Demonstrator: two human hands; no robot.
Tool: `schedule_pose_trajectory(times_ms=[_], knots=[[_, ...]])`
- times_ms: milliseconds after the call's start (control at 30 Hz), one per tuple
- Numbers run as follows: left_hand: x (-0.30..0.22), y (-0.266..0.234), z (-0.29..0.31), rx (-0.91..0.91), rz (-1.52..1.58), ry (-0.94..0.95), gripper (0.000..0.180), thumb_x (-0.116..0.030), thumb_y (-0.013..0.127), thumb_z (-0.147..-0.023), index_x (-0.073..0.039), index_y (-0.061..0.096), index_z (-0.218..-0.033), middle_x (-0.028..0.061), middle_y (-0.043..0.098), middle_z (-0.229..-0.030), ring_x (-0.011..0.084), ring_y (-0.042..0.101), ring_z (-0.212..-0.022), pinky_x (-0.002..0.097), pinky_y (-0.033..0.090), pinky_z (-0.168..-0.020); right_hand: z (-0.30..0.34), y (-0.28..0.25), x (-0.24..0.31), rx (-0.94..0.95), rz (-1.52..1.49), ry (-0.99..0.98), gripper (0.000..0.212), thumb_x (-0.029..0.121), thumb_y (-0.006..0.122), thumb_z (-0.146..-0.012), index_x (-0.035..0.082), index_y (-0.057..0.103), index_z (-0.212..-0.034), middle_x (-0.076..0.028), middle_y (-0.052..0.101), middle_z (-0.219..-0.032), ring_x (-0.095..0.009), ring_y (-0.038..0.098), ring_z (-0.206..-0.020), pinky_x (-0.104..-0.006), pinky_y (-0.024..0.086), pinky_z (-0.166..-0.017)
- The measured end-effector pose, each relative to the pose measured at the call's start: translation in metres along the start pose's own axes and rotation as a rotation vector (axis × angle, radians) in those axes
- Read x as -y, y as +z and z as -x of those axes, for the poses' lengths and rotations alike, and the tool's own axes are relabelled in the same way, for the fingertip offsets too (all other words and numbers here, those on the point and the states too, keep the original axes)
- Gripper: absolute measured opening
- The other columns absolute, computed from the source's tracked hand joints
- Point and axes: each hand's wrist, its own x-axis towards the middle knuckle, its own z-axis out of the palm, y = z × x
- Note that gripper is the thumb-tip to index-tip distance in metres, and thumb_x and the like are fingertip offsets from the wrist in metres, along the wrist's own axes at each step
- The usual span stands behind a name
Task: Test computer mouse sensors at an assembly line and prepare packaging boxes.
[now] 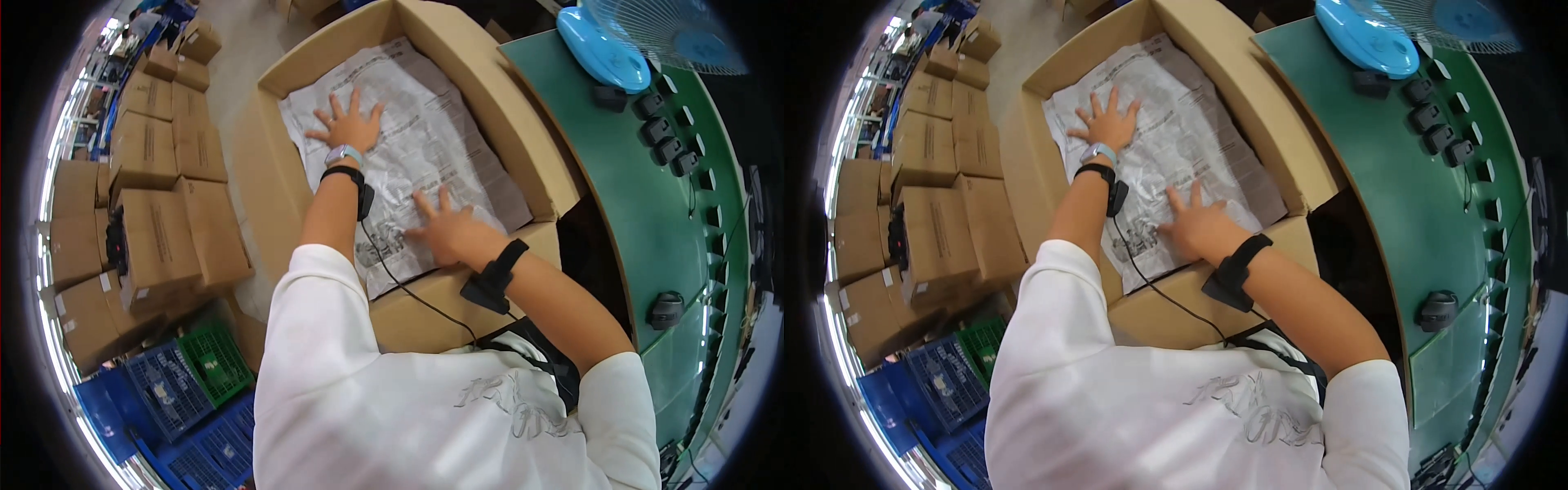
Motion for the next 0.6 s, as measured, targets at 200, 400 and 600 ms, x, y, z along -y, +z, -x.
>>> schedule_pose_trajectory(times_ms=[200,400,600], knots=[[-0.006,0.002,-0.026,-0.151,0.008,0.068,0.075,-0.070,0.043,-0.093,-0.033,0.032,-0.157,0.0126,0.016,-0.168,0.0510,0.006,-0.151,0.0828,-0.003,-0.105,-0.005,-0.009,0.002,0.023,-0.033,-0.013,0.054,0.029,0.054,-0.097,0.039,0.047,-0.149,-0.013,0.002,-0.169,-0.055,0.007,-0.149,-0.0799,0.030,-0.102],[-0.024,0.027,-0.069,-0.148,-0.078,0.214,0.069,-0.070,0.045,-0.094,-0.030,0.045,-0.151,0.0196,0.043,-0.154,0.0426,0.035,-0.144,0.0600,0.030,-0.114,-0.026,0.029,0.003,-0.307,-0.131,-0.146,0.041,0.032,0.068,-0.083,0.024,0.072,-0.122,-0.015,0.020,-0.166,-0.060,0.012,-0.145,-0.0904,0.026,-0.090],[-0.082,0.025,-0.069,-0.325,-0.129,0.101,0.071,-0.061,0.052,-0.095,-0.016,0.044,-0.150,0.0206,0.035,-0.157,0.0417,0.030,-0.145,0.0721,0.025,-0.108,-0.007,-0.019,-0.037,-0.319,-0.395,-0.204,0.033,0.021,0.068,-0.078,0.006,0.074,-0.107,-0.018,0.065,-0.127,-0.041,0.060,-0.117,-0.0544,0.054,-0.086]])
